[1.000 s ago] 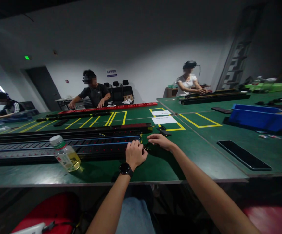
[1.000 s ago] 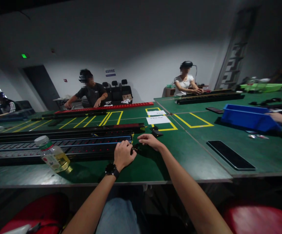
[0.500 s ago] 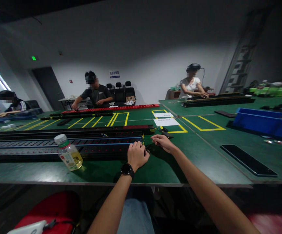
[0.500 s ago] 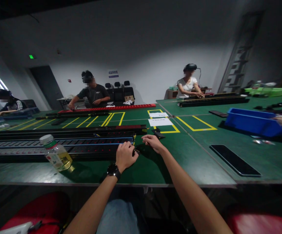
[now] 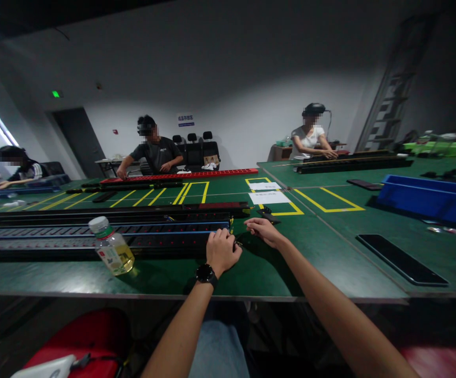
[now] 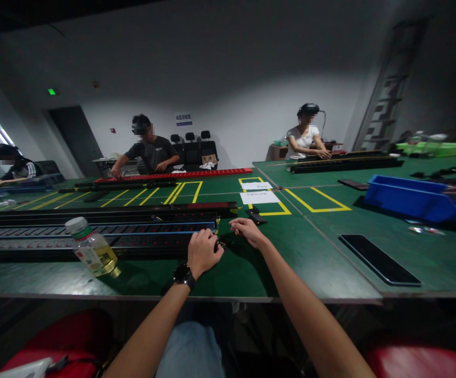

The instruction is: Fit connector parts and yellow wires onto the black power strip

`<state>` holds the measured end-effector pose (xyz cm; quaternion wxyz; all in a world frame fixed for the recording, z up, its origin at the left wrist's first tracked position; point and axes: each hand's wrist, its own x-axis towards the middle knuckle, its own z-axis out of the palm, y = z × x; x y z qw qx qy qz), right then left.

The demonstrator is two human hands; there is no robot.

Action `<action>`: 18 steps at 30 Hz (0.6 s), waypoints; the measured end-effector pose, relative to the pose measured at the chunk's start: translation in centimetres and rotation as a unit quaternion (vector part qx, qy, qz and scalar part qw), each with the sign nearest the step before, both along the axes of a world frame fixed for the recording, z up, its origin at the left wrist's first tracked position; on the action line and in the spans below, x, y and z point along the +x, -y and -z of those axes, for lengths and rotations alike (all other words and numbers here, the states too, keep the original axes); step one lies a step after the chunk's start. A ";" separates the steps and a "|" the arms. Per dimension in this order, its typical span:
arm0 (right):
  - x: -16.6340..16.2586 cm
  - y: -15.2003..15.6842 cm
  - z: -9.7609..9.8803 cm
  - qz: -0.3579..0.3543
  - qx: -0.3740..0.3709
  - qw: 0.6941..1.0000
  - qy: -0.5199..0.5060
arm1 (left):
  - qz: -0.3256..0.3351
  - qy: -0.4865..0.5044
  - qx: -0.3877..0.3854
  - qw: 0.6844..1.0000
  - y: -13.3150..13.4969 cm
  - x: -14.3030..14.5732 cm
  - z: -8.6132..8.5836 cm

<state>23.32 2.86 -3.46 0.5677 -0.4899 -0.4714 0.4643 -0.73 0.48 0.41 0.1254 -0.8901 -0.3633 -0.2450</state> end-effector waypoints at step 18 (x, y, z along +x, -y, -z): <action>0.2 -0.2 0.3 -0.001 0.001 1.000 0.011 | -0.005 -0.007 -0.012 1.000 0.1 0.1 -0.2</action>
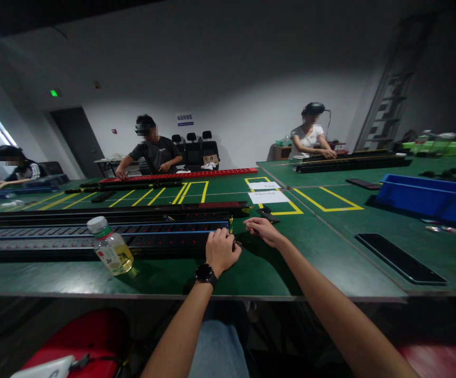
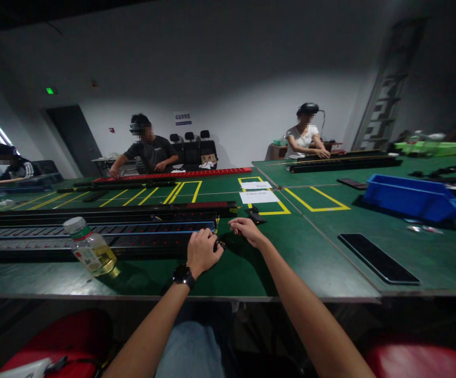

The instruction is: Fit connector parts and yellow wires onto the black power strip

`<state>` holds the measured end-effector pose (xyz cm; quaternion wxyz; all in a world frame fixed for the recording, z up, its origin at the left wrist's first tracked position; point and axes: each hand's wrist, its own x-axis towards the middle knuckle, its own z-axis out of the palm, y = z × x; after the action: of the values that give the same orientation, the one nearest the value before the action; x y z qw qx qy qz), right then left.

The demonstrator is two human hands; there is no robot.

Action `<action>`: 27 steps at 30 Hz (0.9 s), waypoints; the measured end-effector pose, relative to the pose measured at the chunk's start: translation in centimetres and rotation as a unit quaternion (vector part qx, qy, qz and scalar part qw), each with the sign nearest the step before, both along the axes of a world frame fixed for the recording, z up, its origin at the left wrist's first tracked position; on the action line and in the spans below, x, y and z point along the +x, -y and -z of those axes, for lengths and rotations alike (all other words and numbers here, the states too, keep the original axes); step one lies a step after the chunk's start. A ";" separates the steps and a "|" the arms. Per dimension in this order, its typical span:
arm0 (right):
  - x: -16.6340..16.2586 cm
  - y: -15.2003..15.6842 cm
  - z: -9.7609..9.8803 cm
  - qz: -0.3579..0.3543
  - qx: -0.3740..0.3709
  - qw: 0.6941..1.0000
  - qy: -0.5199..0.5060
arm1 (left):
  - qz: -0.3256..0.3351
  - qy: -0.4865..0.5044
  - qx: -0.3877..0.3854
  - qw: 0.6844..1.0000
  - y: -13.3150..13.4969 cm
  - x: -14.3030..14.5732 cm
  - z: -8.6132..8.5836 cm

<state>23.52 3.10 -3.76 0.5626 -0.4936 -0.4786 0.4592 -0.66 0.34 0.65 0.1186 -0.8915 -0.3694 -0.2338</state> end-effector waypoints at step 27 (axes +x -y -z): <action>-0.6 0.9 -1.1 0.005 -0.006 1.000 0.005 | -0.002 0.003 0.016 1.000 -0.2 0.0 0.5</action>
<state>22.91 2.15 -2.63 0.5595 -0.5020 -0.4760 0.4565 -0.62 0.55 0.13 0.1322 -0.8881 -0.3676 -0.2424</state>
